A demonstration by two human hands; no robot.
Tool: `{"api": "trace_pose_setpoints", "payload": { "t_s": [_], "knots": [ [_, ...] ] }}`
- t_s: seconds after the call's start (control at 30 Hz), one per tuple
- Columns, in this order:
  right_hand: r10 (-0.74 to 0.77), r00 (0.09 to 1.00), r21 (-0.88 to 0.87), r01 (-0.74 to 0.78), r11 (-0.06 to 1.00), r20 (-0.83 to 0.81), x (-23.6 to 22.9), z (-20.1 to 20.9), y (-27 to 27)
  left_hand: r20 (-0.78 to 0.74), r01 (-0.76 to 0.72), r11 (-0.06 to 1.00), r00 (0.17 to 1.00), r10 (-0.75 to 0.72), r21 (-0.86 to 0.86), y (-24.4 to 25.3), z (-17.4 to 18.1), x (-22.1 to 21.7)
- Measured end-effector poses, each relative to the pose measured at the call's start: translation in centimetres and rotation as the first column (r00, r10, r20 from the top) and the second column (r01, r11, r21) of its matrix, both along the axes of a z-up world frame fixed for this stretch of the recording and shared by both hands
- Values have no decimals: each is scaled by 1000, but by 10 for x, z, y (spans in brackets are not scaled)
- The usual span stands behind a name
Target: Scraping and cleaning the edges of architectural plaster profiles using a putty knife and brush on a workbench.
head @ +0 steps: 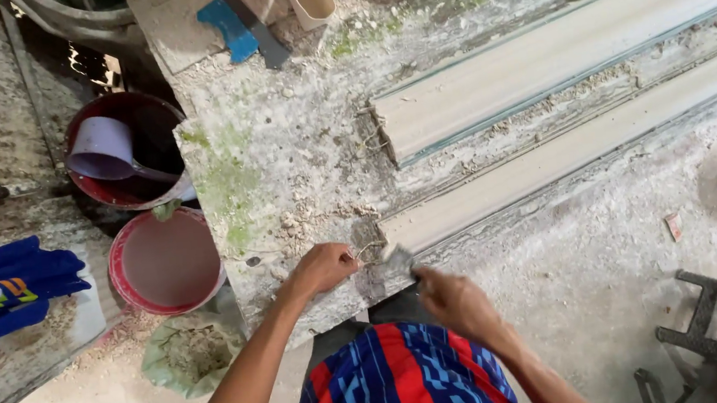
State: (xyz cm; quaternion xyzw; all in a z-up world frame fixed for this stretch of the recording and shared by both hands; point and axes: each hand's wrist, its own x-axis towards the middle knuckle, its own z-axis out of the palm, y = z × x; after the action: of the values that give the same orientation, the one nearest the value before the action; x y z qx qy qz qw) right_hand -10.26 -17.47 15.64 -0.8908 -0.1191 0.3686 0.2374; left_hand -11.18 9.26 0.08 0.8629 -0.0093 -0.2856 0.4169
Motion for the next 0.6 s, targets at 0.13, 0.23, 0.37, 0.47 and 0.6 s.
{"api": "trace_pose_setpoints", "payload": {
  "t_s": [0.13,0.23,0.37,0.47,0.6],
  "knots": [
    [-37,954,-28,48,998,296,39,-2,-5,-46,-171,982,985,168,-77,4,8,-7],
    [-70,909,56,51,997,411,56,-9,-4,-63,-216,976,974,218,33,13,19,-4],
    [-30,939,-55,52,997,342,73,-11,5,-69,-276,958,957,281,80,36,8,11],
    [-77,996,-235,88,968,56,77,-14,12,53,-422,906,906,420,34,48,15,32],
    [77,970,-116,-51,992,232,67,-51,-12,150,-539,835,840,522,110,46,43,61]
  ]
}}
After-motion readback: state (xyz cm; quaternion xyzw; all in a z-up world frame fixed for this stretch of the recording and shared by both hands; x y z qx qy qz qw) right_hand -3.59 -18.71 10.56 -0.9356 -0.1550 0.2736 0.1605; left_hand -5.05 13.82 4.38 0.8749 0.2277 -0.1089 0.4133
